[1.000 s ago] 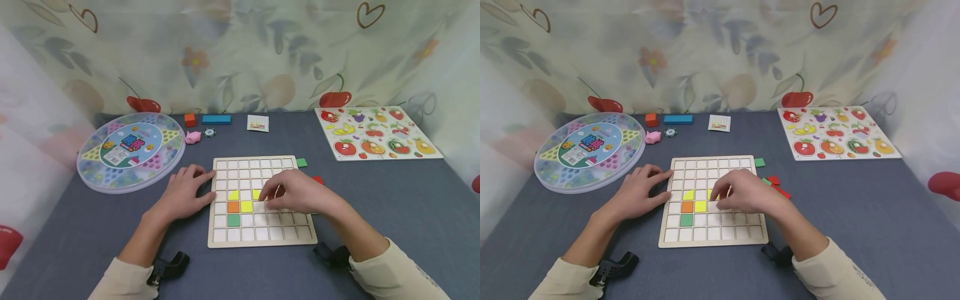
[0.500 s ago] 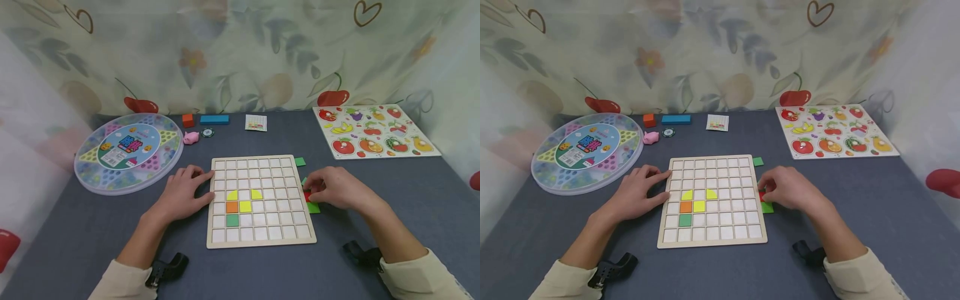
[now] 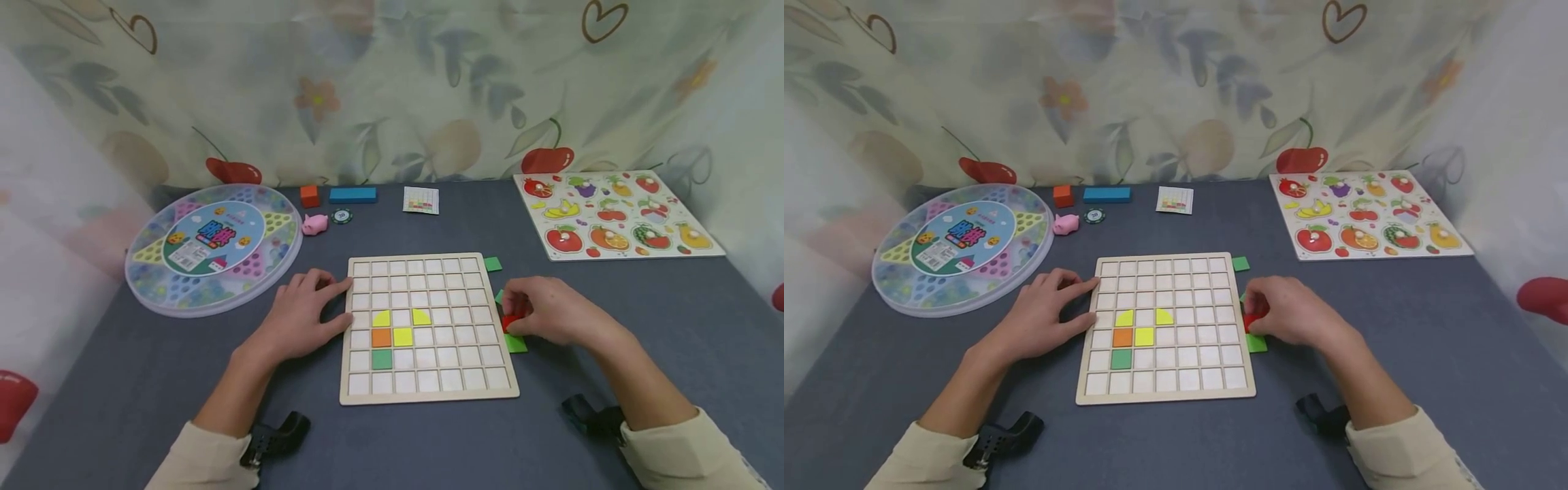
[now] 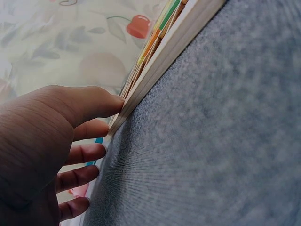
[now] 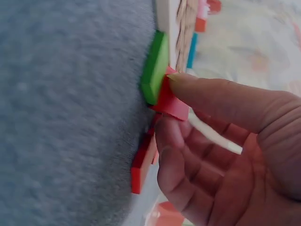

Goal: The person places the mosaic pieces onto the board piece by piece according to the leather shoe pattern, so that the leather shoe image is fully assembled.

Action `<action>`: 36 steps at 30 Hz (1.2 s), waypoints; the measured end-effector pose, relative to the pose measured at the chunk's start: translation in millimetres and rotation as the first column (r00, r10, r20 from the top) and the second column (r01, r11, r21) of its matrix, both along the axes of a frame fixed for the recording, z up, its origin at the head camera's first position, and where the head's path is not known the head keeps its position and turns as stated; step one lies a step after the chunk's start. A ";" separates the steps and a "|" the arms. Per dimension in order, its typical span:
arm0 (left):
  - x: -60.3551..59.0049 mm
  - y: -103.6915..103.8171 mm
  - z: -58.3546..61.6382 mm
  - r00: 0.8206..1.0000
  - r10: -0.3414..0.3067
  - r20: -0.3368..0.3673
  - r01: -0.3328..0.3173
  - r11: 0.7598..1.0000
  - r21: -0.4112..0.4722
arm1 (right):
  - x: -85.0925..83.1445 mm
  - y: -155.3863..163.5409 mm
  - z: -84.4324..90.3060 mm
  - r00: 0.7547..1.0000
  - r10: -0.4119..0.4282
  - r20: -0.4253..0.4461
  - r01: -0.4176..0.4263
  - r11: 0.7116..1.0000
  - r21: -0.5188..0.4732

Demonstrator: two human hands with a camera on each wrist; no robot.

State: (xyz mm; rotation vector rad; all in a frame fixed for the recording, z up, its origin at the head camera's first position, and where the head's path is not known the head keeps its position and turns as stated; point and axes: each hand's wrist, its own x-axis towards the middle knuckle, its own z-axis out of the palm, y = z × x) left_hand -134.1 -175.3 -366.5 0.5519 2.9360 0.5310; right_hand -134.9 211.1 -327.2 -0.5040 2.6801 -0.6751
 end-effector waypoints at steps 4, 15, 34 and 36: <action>-0.3 0.6 -0.5 1.000 0.004 0.005 -0.004 1.000 -0.004 | -2.7 5.7 5.1 0.999 -0.022 0.047 0.025 0.998 -0.051; -0.3 0.3 -0.2 1.000 0.007 0.002 -0.007 1.000 -0.003 | -3.8 -24.2 22.2 0.994 -0.021 0.107 0.040 0.984 -0.172; -0.7 -0.5 -1.6 1.000 -0.007 -0.015 0.007 1.000 0.019 | 5.6 -117.7 4.9 0.960 0.220 0.171 -0.180 0.958 -0.223; -0.6 -0.4 -1.6 1.000 -0.005 -0.015 0.005 1.000 0.020 | 7.5 -123.0 2.8 0.957 0.240 0.161 -0.204 0.956 -0.213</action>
